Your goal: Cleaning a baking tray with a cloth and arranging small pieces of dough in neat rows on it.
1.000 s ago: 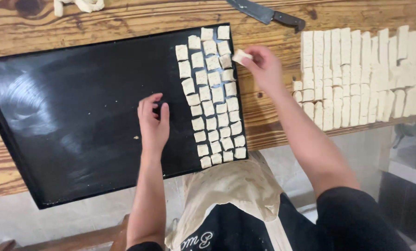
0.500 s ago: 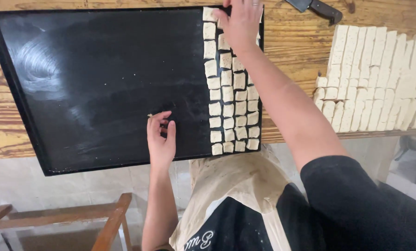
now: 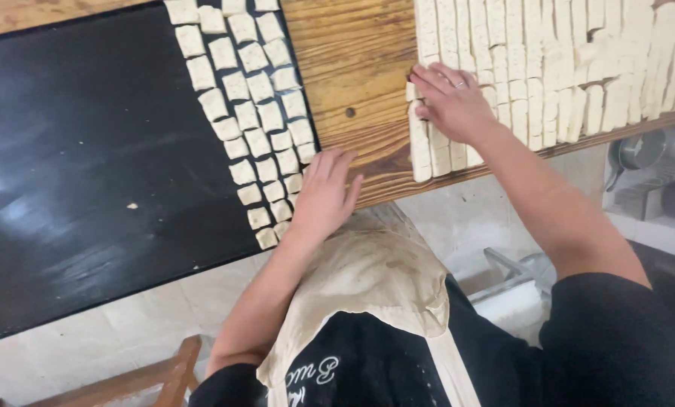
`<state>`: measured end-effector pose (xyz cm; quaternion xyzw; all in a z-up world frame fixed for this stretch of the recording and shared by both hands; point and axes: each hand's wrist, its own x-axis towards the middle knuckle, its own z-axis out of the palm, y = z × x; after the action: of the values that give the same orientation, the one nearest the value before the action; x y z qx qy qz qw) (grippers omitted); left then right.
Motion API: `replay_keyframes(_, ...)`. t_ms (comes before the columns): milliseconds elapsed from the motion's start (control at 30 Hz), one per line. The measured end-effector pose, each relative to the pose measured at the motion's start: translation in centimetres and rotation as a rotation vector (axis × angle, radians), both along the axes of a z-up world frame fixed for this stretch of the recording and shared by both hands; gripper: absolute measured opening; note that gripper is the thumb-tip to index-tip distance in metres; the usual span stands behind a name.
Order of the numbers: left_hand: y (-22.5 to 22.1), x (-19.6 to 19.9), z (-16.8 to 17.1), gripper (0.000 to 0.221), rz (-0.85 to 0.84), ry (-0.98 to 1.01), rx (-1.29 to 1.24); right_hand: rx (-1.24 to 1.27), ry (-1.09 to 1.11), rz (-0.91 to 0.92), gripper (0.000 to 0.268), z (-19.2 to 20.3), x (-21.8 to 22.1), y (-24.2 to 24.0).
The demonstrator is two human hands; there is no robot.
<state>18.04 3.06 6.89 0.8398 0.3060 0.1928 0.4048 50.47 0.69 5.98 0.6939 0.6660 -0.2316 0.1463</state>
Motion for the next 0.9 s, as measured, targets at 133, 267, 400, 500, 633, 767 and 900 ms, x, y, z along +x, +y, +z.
replay_keyframes(133,-5.3,9.3,-7.2,0.061,0.029,0.211,0.208,0.421,0.187,0.12,0.04,-2.9,2.4,-1.8)
replay_keyframes(267,-8.3,14.9,-9.0,0.087,0.111,0.675,0.317,0.098,0.287,-0.054,0.049,-1.3,2.1,-0.4)
replay_keyframes(400,-10.5,16.9,-8.7,0.086,0.031,0.721,0.176,0.052,0.41,-0.115,0.047,0.4,2.2,-1.2)
replay_keyframes(500,-10.0,16.6,-5.4,0.069,0.023,0.461,-0.156,0.172,0.633,-0.272,0.053,-0.3,3.7,-4.6)
replay_keyframes(633,-12.2,16.6,-11.8,0.051,0.086,0.217,0.045,0.254,0.974,-0.397,0.051,-1.8,5.0,-7.3)
replay_keyframes(767,-11.2,14.4,-9.2,0.064,0.03,-0.11,-0.224,0.261,1.336,-0.589,0.056,-4.7,5.8,-8.9)
replay_keyframes(900,-10.9,13.4,-8.8,0.067,-0.01,-0.712,-1.123,0.256,1.469,-0.657,0.059,-2.2,2.9,-8.4)
